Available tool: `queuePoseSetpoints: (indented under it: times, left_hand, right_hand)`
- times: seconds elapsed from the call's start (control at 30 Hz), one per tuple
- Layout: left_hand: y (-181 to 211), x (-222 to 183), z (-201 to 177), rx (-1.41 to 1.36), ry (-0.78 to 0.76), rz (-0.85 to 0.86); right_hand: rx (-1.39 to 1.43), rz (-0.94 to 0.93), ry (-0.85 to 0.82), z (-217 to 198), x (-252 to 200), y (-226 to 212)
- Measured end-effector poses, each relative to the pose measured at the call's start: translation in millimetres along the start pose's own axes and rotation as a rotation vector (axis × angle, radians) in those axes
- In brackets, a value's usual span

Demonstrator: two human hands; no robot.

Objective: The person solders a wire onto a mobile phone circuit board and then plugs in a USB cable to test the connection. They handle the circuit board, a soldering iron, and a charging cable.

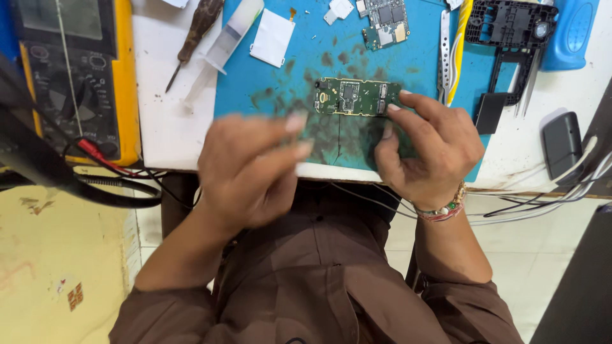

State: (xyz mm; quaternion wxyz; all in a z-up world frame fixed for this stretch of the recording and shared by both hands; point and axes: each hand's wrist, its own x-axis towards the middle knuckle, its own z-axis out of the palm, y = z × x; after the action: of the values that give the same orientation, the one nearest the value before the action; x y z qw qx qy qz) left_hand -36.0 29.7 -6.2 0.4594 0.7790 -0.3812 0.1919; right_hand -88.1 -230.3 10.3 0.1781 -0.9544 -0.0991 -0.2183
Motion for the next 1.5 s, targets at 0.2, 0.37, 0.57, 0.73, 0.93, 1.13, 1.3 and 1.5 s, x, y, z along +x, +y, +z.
queuePoseSetpoints:
  times: [0.2,0.37,0.57,0.73,0.93,1.13,1.3,1.5]
  left_hand:
    - [31,-93,2,-0.219,0.066,-0.297]
    - [34,-147,9,-0.025,0.021,-0.785]
    - [3,-150,18,0.277,-0.637,-0.476]
    - [-10,-142,70,0.344,-0.717,-0.178]
    - [-20,-140,95,0.448,-0.927,-0.184]
    - [-10,-129,69,0.216,-0.952,-0.295]
    - [7,-112,40,0.136,-0.666,-0.259]
    - [35,-81,11,-0.081,-0.426,-0.286]
  right_hand:
    - [0.059,0.008,0.105,3,-13,7]
    - [0.085,0.007,0.148,3,-17,9]
    - [0.099,-0.015,0.179,4,-19,10]
    - [0.127,-0.001,0.194,3,-19,9]
    - [0.154,-0.004,0.234,3,-19,10]
    - [0.18,-0.025,0.281,1,-23,11]
    - [0.177,-0.071,0.346,0,-24,10]
    - [0.288,-0.028,0.418,-4,-45,2]
